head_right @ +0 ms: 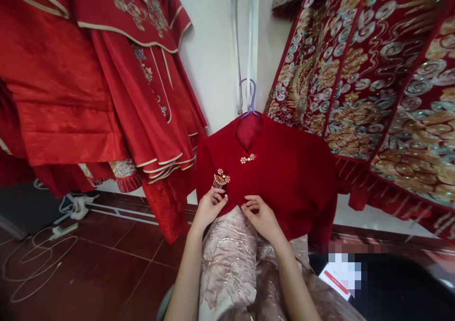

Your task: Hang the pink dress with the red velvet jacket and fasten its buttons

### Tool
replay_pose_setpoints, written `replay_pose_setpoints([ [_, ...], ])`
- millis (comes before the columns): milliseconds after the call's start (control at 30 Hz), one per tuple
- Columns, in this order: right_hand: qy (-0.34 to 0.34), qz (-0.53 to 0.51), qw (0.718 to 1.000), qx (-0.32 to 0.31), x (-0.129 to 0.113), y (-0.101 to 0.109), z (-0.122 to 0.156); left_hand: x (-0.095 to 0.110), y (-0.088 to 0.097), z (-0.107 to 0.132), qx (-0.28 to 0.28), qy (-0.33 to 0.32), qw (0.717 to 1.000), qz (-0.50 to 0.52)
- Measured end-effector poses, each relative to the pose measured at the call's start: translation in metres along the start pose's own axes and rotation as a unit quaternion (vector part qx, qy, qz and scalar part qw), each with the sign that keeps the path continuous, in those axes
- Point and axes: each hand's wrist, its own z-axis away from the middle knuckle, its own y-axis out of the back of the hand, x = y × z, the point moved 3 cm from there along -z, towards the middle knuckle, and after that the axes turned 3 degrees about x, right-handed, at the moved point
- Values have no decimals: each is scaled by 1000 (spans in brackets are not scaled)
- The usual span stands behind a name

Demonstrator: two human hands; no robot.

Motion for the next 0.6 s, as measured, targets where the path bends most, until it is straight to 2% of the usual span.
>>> replay_pose_setpoints([
  [133,-18,28,999,-21,6,-3,2,9,0,5,-29,-49,998,-37],
  [233,-22,50,998,-31,3,0,4,14,3,6,-32,-63,997,-33],
  [333,-13,52,998,-14,-8,6,5,12,4,5,-33,-16,999,11],
  [433,-19,-10,998,56,-24,13,9,8,3,4,-32,51,997,54],
  [500,-23,-64,994,85,-34,14,12,9,1,4,-28,64,996,55],
  [600,-26,-122,988,93,-46,8,16,17,-4,6,-3,56,998,37],
])
